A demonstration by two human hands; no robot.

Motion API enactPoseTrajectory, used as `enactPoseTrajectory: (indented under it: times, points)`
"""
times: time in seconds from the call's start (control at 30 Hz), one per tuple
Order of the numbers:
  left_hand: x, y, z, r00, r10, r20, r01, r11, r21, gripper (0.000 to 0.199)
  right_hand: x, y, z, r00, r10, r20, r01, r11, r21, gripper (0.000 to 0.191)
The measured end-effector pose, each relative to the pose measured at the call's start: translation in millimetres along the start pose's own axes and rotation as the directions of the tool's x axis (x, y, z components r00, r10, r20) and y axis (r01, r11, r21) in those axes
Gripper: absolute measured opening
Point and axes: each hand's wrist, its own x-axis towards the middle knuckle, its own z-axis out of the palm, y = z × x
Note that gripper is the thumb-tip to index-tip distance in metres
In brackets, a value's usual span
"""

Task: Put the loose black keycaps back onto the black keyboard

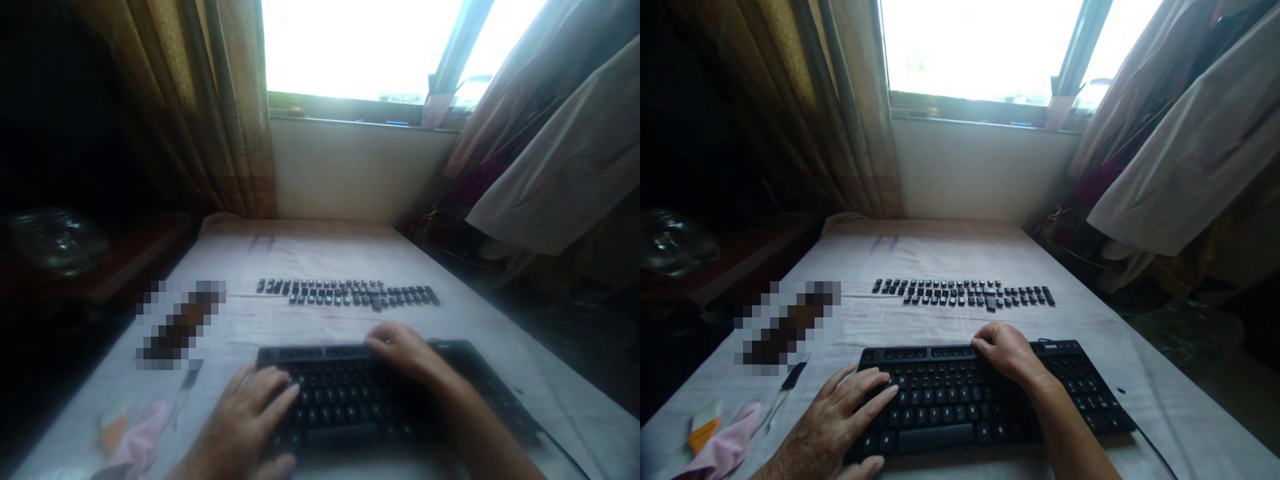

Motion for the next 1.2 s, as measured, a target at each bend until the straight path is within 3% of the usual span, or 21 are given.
enactPoseTrajectory:
  times: [0.13,0.27,0.4,0.47,0.53,0.6,0.77,0.87,1.0,1.2]
  points:
    - [-9.2,-7.2,-4.8,0.999,0.041,0.004,-0.041,0.998,0.040,0.065,-1.5,-7.4,4.6,1.000,-0.029,-0.003,0.029,0.999,-0.033,0.023]
    - [-13.7,-9.6,-13.6,1.000,-0.015,0.026,0.014,1.000,0.017,0.064,-1.2,-17.2,4.0,0.998,-0.055,0.010,0.056,0.996,-0.067,0.021]
    - [0.1,-12.5,-34.2,0.990,0.008,0.141,0.004,0.996,-0.086,0.067,2.5,-21.0,-4.1,0.992,-0.083,0.099,0.092,0.993,-0.081,0.020]
    - [14.6,-16.3,-44.1,0.986,0.012,0.166,0.015,0.987,-0.160,0.057,5.5,-18.7,-8.0,0.986,-0.107,0.131,0.115,0.992,-0.051,0.019]
    - [32.3,-23.6,-47.7,0.970,-0.035,0.240,0.097,0.963,-0.252,0.033,8.2,-15.1,-10.6,0.980,-0.128,0.154,0.133,0.991,-0.025,0.020]
    - [51.3,-36.1,-42.2,0.957,-0.141,0.255,0.218,0.926,-0.308,0.017,9.9,-11.9,-12.0,0.975,-0.135,0.177,0.139,0.990,-0.010,0.023]
    - [94.2,-81.9,1.7,0.885,-0.369,0.285,0.435,0.873,-0.221,0.014,9.9,-10.3,-12.8,0.974,-0.131,0.184,0.131,0.991,0.012,0.023]
    - [110.7,-99.8,26.8,0.824,-0.461,0.331,0.532,0.829,-0.170,0.026,9.5,-11.3,-12.7,0.973,-0.144,0.178,0.148,0.989,-0.008,0.023]
    - [121.5,-102.4,39.9,0.785,-0.506,0.358,0.576,0.809,-0.118,0.029,11.0,-11.0,-12.5,0.974,-0.132,0.185,0.136,0.991,-0.009,0.022]
    - [131.3,-95.0,41.3,0.782,-0.517,0.348,0.562,0.827,-0.034,0.030,13.8,-8.4,-11.0,0.970,-0.136,0.202,0.142,0.990,-0.015,0.024]
